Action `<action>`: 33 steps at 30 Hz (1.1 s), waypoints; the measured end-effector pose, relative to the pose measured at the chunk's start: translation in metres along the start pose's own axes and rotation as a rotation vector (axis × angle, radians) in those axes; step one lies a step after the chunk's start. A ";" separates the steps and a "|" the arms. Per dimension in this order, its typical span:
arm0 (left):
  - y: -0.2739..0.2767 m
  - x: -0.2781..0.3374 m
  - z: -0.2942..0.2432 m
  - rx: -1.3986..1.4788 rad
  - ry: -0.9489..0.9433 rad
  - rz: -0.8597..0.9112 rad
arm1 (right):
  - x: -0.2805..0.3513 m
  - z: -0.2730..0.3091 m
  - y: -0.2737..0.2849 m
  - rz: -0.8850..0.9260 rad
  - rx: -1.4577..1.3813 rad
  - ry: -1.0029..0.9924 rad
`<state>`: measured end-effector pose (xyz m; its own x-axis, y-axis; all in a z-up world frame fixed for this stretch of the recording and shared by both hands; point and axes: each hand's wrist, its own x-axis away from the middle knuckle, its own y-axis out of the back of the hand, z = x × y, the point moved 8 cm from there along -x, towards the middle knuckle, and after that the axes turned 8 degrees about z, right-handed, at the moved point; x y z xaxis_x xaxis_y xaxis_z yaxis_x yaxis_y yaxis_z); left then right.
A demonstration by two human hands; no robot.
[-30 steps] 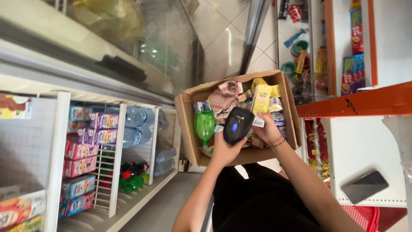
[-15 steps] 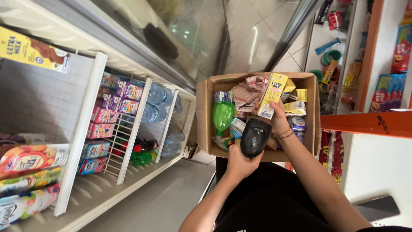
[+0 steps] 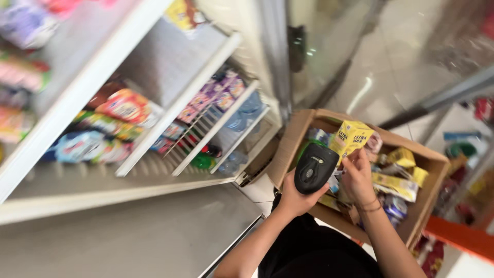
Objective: The person wipes the interior shelves and glass door of a commercial reach-in refrigerator using a cloth, then uses a handheld scanner to scan barcodes on beverage cartons and yogurt drinks inside the fridge.
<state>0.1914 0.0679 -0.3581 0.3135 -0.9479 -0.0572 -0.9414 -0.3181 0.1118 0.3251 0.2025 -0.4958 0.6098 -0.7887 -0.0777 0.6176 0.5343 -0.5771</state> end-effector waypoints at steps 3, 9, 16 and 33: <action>0.034 -0.001 -0.022 -0.064 -0.037 -0.073 | -0.019 -0.001 -0.044 0.090 0.149 -0.018; 0.094 0.011 -0.059 -0.078 -0.084 -0.210 | -0.070 0.029 -0.147 0.218 0.357 0.034; 0.153 -0.015 -0.112 -0.342 -0.448 -0.376 | -0.140 0.089 -0.275 0.399 0.522 0.393; 0.229 -0.123 -0.086 -0.402 -0.515 -0.402 | -0.272 0.025 -0.295 0.238 0.393 0.628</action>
<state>-0.0525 0.1097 -0.2401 0.4319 -0.6605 -0.6141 -0.6190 -0.7123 0.3308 -0.0102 0.2673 -0.2840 0.4245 -0.6011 -0.6771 0.7078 0.6867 -0.1659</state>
